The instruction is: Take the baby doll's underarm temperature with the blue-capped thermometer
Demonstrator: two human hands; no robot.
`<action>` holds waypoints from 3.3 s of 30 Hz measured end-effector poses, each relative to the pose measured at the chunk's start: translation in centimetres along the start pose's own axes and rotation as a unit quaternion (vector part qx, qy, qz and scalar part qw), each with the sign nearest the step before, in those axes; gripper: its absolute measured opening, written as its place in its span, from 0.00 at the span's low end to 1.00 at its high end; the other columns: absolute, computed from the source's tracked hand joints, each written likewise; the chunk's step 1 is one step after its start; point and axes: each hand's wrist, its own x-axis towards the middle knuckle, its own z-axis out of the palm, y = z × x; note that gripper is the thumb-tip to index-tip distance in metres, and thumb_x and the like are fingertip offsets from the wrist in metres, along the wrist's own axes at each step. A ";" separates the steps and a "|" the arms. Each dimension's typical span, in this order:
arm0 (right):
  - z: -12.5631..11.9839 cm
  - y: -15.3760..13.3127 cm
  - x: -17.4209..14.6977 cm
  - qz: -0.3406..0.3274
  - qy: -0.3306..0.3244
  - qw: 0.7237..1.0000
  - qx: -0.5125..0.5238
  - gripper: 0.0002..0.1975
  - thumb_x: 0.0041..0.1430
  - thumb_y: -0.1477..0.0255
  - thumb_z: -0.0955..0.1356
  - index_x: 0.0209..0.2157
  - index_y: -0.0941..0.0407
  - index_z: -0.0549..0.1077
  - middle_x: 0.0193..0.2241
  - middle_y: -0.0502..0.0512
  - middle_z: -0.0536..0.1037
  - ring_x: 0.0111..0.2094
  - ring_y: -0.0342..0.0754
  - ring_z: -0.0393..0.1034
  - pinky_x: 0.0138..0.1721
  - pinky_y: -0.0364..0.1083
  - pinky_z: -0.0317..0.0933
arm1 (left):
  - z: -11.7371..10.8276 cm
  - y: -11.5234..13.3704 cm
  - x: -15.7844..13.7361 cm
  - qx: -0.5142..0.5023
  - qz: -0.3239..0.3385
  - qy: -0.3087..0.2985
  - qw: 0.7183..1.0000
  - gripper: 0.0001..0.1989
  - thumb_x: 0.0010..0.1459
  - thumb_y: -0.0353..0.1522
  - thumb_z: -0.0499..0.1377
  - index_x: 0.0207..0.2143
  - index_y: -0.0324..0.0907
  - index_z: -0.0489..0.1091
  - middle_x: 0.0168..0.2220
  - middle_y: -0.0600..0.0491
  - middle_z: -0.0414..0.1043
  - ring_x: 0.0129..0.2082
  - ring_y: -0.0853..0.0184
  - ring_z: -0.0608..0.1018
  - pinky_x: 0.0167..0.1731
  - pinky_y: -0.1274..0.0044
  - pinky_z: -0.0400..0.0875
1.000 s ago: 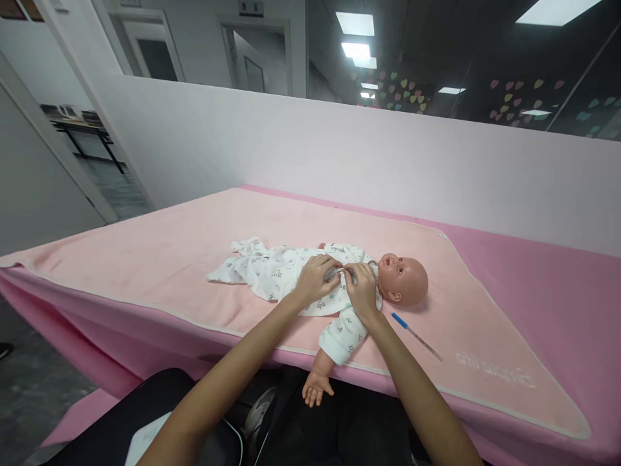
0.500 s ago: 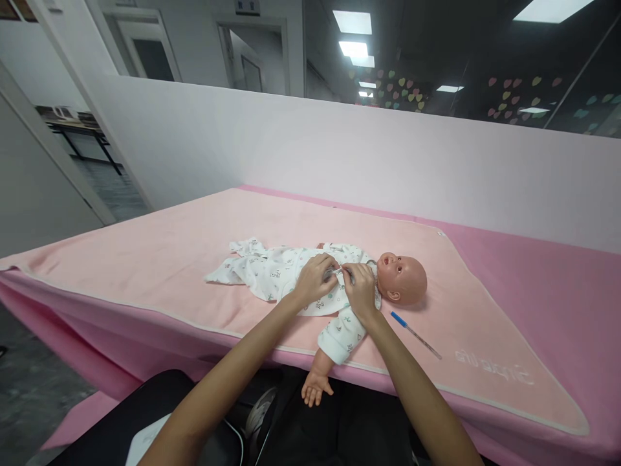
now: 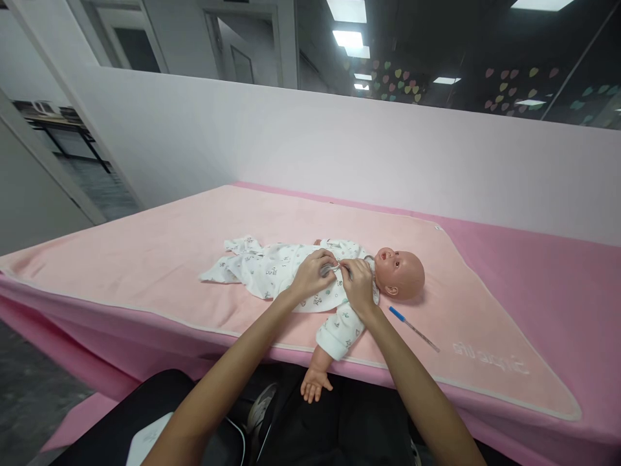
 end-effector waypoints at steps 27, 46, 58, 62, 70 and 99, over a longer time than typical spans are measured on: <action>-0.1 0.0 0.1 0.000 0.004 1.000 -0.002 0.08 0.59 0.75 0.60 0.30 0.55 0.70 0.28 0.51 0.74 0.33 0.47 0.64 0.39 0.47 0.55 | -0.2 -0.1 -0.3 0.014 -0.017 0.017 1.000 0.07 0.48 0.27 0.52 0.31 0.42 0.68 0.37 0.52 0.65 0.39 0.66 0.70 0.40 0.73 0.67; -0.2 -0.2 0.1 -0.005 -0.010 1.000 0.005 0.06 0.60 0.74 0.61 0.31 0.55 0.68 0.29 0.52 0.73 0.34 0.47 0.63 0.38 0.46 0.57 | -0.6 0.2 -0.2 0.033 0.007 -0.002 0.999 0.13 0.54 0.35 0.49 0.20 0.40 0.62 0.29 0.51 0.63 0.30 0.67 0.66 0.34 0.72 0.62; -0.1 -0.1 0.2 0.003 -0.010 1.000 0.006 0.08 0.61 0.74 0.60 0.32 0.55 0.69 0.30 0.52 0.73 0.34 0.47 0.64 0.38 0.46 0.57 | -1.4 -0.2 -0.2 0.189 -0.030 0.169 0.967 0.21 0.55 0.38 0.53 0.11 0.40 0.59 0.21 0.53 0.66 0.28 0.67 0.64 0.33 0.71 0.56; -0.1 0.0 0.1 0.010 -0.009 1.000 0.009 0.08 0.60 0.74 0.60 0.32 0.55 0.69 0.30 0.53 0.73 0.34 0.47 0.64 0.38 0.46 0.57 | -2.3 -1.1 -0.1 0.218 -0.026 0.225 0.949 0.23 0.53 0.38 0.55 0.10 0.40 0.55 0.20 0.53 0.65 0.27 0.67 0.64 0.32 0.71 0.55; -0.1 0.1 0.1 0.022 0.000 1.000 0.009 0.08 0.60 0.74 0.60 0.32 0.55 0.69 0.30 0.53 0.73 0.35 0.47 0.64 0.38 0.46 0.58 | -3.4 -1.4 -0.1 0.216 0.014 0.257 0.942 0.16 0.56 0.34 0.51 0.16 0.41 0.61 0.22 0.53 0.67 0.26 0.67 0.66 0.32 0.72 0.57; -0.1 0.1 0.1 0.010 -0.002 1.000 -0.001 0.08 0.60 0.74 0.60 0.31 0.56 0.69 0.30 0.53 0.73 0.34 0.47 0.64 0.37 0.46 0.57 | -0.2 0.3 -0.5 0.105 0.104 0.054 0.988 0.05 0.55 0.32 0.53 0.34 0.42 0.65 0.35 0.52 0.70 0.36 0.66 0.69 0.37 0.72 0.61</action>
